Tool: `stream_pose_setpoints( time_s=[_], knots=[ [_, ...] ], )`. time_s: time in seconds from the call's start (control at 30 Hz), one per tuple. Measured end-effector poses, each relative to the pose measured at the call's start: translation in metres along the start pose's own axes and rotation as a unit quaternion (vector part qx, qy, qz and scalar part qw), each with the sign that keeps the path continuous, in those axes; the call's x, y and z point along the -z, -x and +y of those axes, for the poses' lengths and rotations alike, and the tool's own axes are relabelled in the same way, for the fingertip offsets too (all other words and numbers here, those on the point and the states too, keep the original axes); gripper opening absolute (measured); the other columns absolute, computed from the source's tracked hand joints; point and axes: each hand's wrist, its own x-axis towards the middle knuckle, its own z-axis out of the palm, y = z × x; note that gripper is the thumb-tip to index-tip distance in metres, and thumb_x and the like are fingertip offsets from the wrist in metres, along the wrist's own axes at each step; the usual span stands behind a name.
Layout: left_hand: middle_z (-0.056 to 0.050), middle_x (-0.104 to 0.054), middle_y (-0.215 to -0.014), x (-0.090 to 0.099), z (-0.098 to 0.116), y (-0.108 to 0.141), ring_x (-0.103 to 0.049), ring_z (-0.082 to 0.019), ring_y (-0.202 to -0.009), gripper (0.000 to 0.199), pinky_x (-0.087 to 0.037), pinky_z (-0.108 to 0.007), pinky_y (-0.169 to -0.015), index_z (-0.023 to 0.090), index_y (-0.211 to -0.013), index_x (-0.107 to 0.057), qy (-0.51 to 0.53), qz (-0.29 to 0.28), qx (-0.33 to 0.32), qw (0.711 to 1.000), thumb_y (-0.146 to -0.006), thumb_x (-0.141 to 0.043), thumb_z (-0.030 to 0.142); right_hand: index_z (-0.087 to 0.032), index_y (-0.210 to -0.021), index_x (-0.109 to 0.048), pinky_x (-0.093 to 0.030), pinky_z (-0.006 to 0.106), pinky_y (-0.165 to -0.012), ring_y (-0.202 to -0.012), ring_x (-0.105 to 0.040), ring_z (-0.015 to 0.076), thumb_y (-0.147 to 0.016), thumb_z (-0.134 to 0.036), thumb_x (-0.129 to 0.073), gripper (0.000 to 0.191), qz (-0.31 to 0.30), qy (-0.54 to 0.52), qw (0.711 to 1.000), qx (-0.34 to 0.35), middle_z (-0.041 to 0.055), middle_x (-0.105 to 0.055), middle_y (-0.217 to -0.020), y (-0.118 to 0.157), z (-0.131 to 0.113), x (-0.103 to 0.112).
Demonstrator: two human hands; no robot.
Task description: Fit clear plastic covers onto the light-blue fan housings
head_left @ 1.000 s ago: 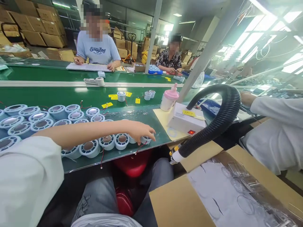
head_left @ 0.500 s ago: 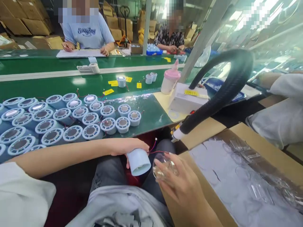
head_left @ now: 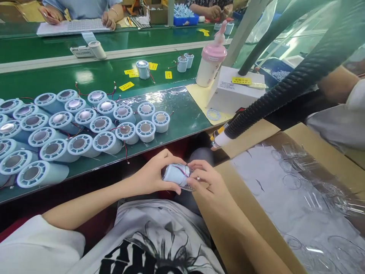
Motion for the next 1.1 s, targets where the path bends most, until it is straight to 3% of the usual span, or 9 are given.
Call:
stream_pose_setpoints(
  time_s=[0.13, 0.3, 0.43, 0.5, 0.6, 0.77, 0.93, 1.0, 1.1],
  knots=[
    [-0.008, -0.051, -0.109, -0.007, -0.016, 0.003, -0.054, -0.024, -0.104, 0.067, -0.048, -0.038, -0.09, 0.025, -0.118, -0.064, 0.013, -0.009, -0.039, 0.999, -0.058, -0.085, 0.045, -0.019, -0.06, -0.061, -0.048, 0.027, -0.065, -0.085, -0.061, 0.018, -0.083, -0.03, -0.061, 0.025, 0.042, -0.085, 0.992, -0.078, 0.007, -0.063, -0.097, -0.002, 0.0, 0.001],
    [-0.01, -0.054, -0.131, -0.014, -0.016, 0.009, -0.055, -0.025, -0.117, 0.069, -0.053, -0.036, -0.092, 0.028, -0.133, -0.05, 0.179, -0.063, -0.013, 0.982, -0.07, -0.079, 0.03, -0.019, -0.051, -0.06, -0.052, 0.03, -0.074, -0.09, -0.066, 0.0207, -0.08, -0.031, -0.065, 0.033, 0.067, -0.207, 0.969, -0.114, 0.0062, -0.068, -0.096, -0.004, 0.003, 0.007],
    [-0.011, -0.055, -0.132, -0.016, -0.01, 0.014, -0.062, -0.023, -0.109, 0.067, -0.055, -0.035, -0.089, 0.024, -0.133, -0.047, 0.314, -0.061, 0.081, 0.944, -0.073, -0.077, 0.027, -0.024, -0.084, -0.073, -0.055, 0.039, -0.088, -0.116, -0.06, 0.0288, -0.075, -0.029, -0.075, 0.01, 0.012, -0.16, 0.987, -0.023, 0.0076, -0.065, -0.123, 0.0, 0.008, 0.01],
    [-0.011, -0.057, -0.131, -0.015, -0.007, 0.015, -0.063, -0.023, -0.106, 0.067, -0.055, -0.034, -0.086, 0.024, -0.132, -0.047, 0.353, -0.058, 0.12, 0.926, -0.072, -0.077, 0.028, -0.026, -0.107, -0.069, -0.05, 0.044, -0.099, -0.123, -0.056, 0.0292, -0.071, -0.024, -0.08, 0.037, -0.008, -0.054, 0.997, 0.058, 0.008, -0.064, -0.128, 0.005, 0.011, 0.01],
    [-0.011, -0.057, -0.13, -0.013, -0.004, 0.017, -0.064, -0.024, -0.104, 0.068, -0.056, -0.032, -0.082, 0.025, -0.133, -0.047, 0.354, -0.073, 0.136, 0.922, -0.072, -0.077, 0.03, -0.026, -0.115, -0.064, -0.046, 0.046, -0.105, -0.121, -0.058, 0.028, -0.075, -0.021, -0.077, 0.042, -0.005, 0.046, 0.991, 0.124, 0.0081, -0.066, -0.124, 0.012, 0.016, 0.009],
    [-0.009, -0.054, -0.137, -0.005, -0.001, 0.021, -0.062, -0.024, -0.111, 0.075, -0.053, -0.032, -0.09, 0.029, -0.138, -0.047, 0.287, -0.091, 0.068, 0.951, -0.07, -0.079, 0.027, -0.027, -0.118, -0.059, -0.057, 0.038, -0.091, -0.116, -0.061, 0.0252, -0.077, -0.025, -0.076, 0.045, -0.027, -0.049, 0.994, 0.089, 0.0068, -0.065, -0.121, 0.017, 0.018, 0.01],
    [-0.008, -0.051, -0.142, -0.006, -0.006, 0.019, -0.057, -0.024, -0.122, 0.079, -0.047, -0.035, -0.102, 0.029, -0.139, -0.047, 0.336, -0.086, 0.05, 0.937, -0.068, -0.08, 0.016, -0.028, -0.116, -0.058, -0.058, 0.036, -0.089, -0.111, -0.063, 0.0227, -0.077, -0.026, -0.077, 0.044, -0.039, -0.128, 0.99, 0.039, 0.006, -0.064, -0.119, 0.016, 0.02, 0.009],
    [-0.01, -0.053, -0.141, -0.012, -0.013, 0.008, -0.055, -0.025, -0.124, 0.081, -0.046, -0.036, -0.103, 0.027, -0.137, -0.048, 0.382, -0.065, 0.063, 0.92, -0.064, -0.082, 0.015, -0.027, -0.113, -0.058, -0.058, 0.037, -0.086, -0.109, -0.063, 0.0231, -0.076, -0.029, -0.077, 0.041, -0.01, -0.172, 0.985, 0.025, 0.0065, -0.064, -0.119, 0.015, 0.028, 0.005],
    [-0.014, -0.058, -0.134, -0.027, -0.024, -0.02, -0.056, -0.027, -0.122, 0.076, -0.046, -0.037, -0.101, 0.019, -0.132, -0.055, 0.448, -0.016, 0.093, 0.889, -0.062, -0.084, 0.019, -0.026, -0.108, -0.055, -0.058, 0.039, -0.084, -0.106, -0.064, 0.0241, -0.072, -0.036, -0.079, 0.044, 0.096, -0.238, 0.967, 0.001, 0.008, -0.064, -0.117, 0.011, 0.046, -0.007]
  ],
)
